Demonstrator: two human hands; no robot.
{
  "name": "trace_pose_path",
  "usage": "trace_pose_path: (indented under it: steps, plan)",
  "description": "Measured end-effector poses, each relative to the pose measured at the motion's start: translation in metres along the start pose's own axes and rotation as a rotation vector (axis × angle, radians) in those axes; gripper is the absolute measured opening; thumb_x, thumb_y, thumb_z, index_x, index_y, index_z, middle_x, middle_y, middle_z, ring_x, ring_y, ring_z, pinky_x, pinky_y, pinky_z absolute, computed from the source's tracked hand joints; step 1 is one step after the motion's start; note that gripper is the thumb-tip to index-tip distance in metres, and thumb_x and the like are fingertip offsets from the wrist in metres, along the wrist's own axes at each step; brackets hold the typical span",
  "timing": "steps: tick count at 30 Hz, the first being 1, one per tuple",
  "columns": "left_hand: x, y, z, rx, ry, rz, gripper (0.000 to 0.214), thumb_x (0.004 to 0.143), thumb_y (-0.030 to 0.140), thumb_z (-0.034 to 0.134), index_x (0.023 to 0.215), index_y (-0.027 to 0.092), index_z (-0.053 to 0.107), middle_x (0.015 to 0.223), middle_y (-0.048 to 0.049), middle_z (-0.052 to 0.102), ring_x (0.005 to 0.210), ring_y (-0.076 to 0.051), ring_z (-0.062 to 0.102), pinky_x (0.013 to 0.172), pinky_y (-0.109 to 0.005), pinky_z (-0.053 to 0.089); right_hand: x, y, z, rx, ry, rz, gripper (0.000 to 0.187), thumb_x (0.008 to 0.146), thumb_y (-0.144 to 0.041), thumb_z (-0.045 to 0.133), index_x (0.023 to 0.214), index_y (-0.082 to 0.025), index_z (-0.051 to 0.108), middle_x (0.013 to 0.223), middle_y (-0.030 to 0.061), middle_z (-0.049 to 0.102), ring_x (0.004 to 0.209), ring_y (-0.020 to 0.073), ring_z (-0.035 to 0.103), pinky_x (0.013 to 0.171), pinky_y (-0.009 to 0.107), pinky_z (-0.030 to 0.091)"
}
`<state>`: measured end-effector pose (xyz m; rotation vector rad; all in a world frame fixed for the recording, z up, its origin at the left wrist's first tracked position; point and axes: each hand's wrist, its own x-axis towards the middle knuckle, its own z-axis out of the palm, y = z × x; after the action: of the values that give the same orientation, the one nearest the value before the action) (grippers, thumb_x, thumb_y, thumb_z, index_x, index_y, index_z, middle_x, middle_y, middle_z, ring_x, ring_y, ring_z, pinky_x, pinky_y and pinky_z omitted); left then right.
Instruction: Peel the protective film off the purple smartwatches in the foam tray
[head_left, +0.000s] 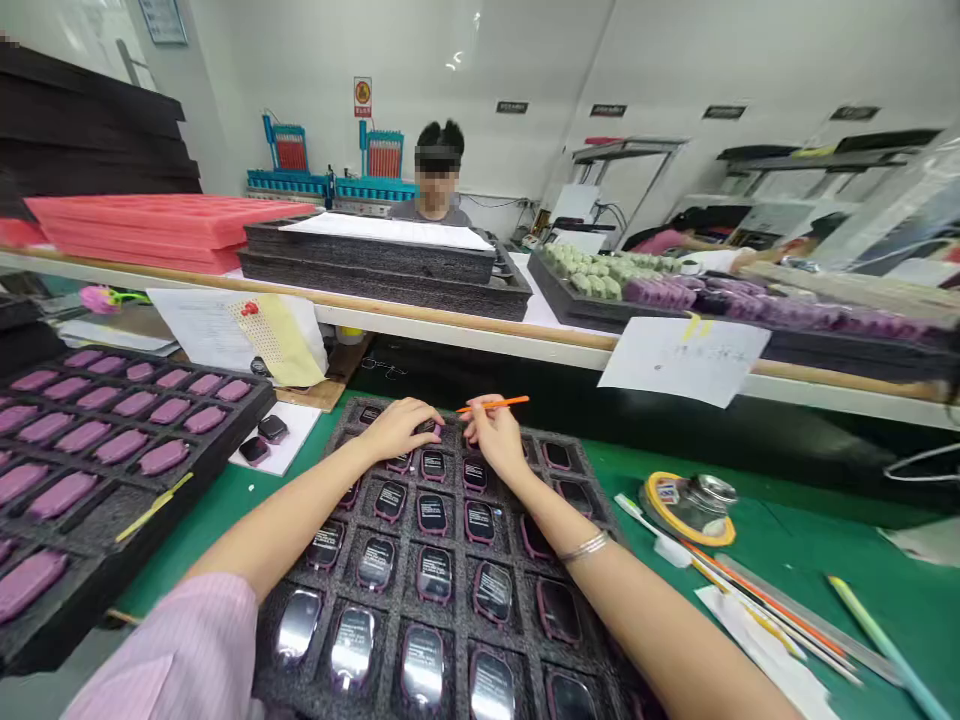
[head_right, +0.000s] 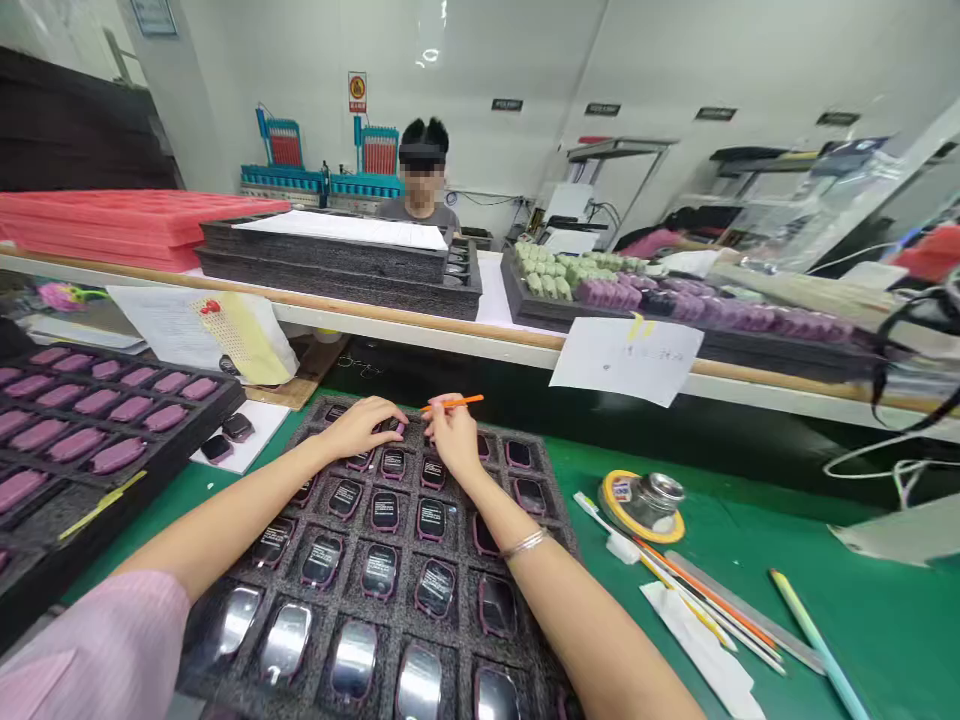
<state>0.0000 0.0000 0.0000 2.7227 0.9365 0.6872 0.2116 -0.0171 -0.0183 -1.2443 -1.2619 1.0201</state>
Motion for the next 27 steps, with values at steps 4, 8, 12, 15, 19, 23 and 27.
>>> trace_pose_path:
  steps: [4, 8, 12, 15, 19, 23, 27]
  plan:
    - [0.0, 0.002, 0.001, -0.001, 0.019, -0.017, 0.032, 0.095, 0.037, 0.061, 0.121, 0.017, 0.062, 0.125, -0.01, 0.062, 0.111, -0.024, 0.062, 0.095, -0.047, 0.053, 0.012, 0.002, 0.02, 0.01, -0.015, 0.0, 0.033, 0.097, -0.037, 0.061, 0.122, -0.016, 0.06, 0.118, 0.0082, 0.065, 0.097, 0.0204, 0.067, 0.082, 0.04, 0.059]
    - [-0.002, 0.005, 0.001, -0.012, 0.051, -0.064, 0.034, 0.095, 0.037, 0.061, 0.123, 0.017, 0.061, 0.125, -0.0101, 0.062, 0.109, -0.024, 0.063, 0.093, -0.046, 0.054, 0.013, 0.007, 0.027, 0.017, -0.021, 0.006, 0.032, 0.097, -0.037, 0.061, 0.122, -0.016, 0.06, 0.117, 0.008, 0.065, 0.096, 0.0199, 0.067, 0.08, 0.039, 0.059]
    - [-0.002, 0.006, 0.002, -0.032, 0.077, -0.124, 0.037, 0.095, 0.037, 0.061, 0.125, 0.016, 0.059, 0.125, -0.0102, 0.062, 0.108, -0.024, 0.063, 0.091, -0.046, 0.055, 0.011, 0.01, 0.025, 0.007, -0.035, 0.013, 0.032, 0.097, -0.036, 0.061, 0.121, -0.016, 0.061, 0.116, 0.0077, 0.066, 0.094, 0.0193, 0.067, 0.079, 0.038, 0.059]
    - [-0.002, 0.006, 0.003, -0.042, 0.078, -0.142, 0.037, 0.095, 0.037, 0.061, 0.125, 0.016, 0.059, 0.125, -0.0102, 0.062, 0.108, -0.024, 0.063, 0.092, -0.046, 0.055, 0.01, 0.011, 0.024, 0.002, -0.042, 0.016, 0.032, 0.097, -0.036, 0.061, 0.122, -0.016, 0.06, 0.116, 0.0078, 0.065, 0.095, 0.0195, 0.067, 0.08, 0.039, 0.059]
    - [-0.002, 0.005, 0.004, -0.043, 0.072, -0.148, 0.036, 0.095, 0.037, 0.061, 0.124, 0.016, 0.059, 0.125, -0.0102, 0.062, 0.108, -0.024, 0.063, 0.092, -0.046, 0.055, 0.008, 0.01, 0.024, 0.004, -0.057, 0.005, 0.034, 0.096, -0.036, 0.061, 0.124, -0.017, 0.059, 0.12, 0.0085, 0.064, 0.098, 0.0208, 0.067, 0.082, 0.041, 0.058]
    - [-0.002, 0.003, 0.005, -0.03, 0.072, -0.142, 0.036, 0.095, 0.037, 0.061, 0.124, 0.016, 0.059, 0.125, -0.0102, 0.062, 0.108, -0.023, 0.063, 0.091, -0.046, 0.055, 0.006, 0.008, 0.024, 0.002, -0.078, 0.0, 0.034, 0.096, -0.036, 0.061, 0.124, -0.017, 0.059, 0.12, 0.0086, 0.064, 0.099, 0.021, 0.067, 0.083, 0.041, 0.058]
    - [-0.002, 0.008, -0.001, -0.005, 0.078, -0.11, 0.036, 0.094, 0.039, 0.062, 0.123, 0.016, 0.06, 0.123, -0.01, 0.062, 0.108, -0.024, 0.062, 0.093, -0.047, 0.054, 0.007, 0.004, 0.021, 0.008, -0.096, 0.001, 0.034, 0.096, -0.036, 0.062, 0.124, -0.017, 0.06, 0.121, 0.0087, 0.064, 0.1, 0.0212, 0.066, 0.083, 0.041, 0.058]
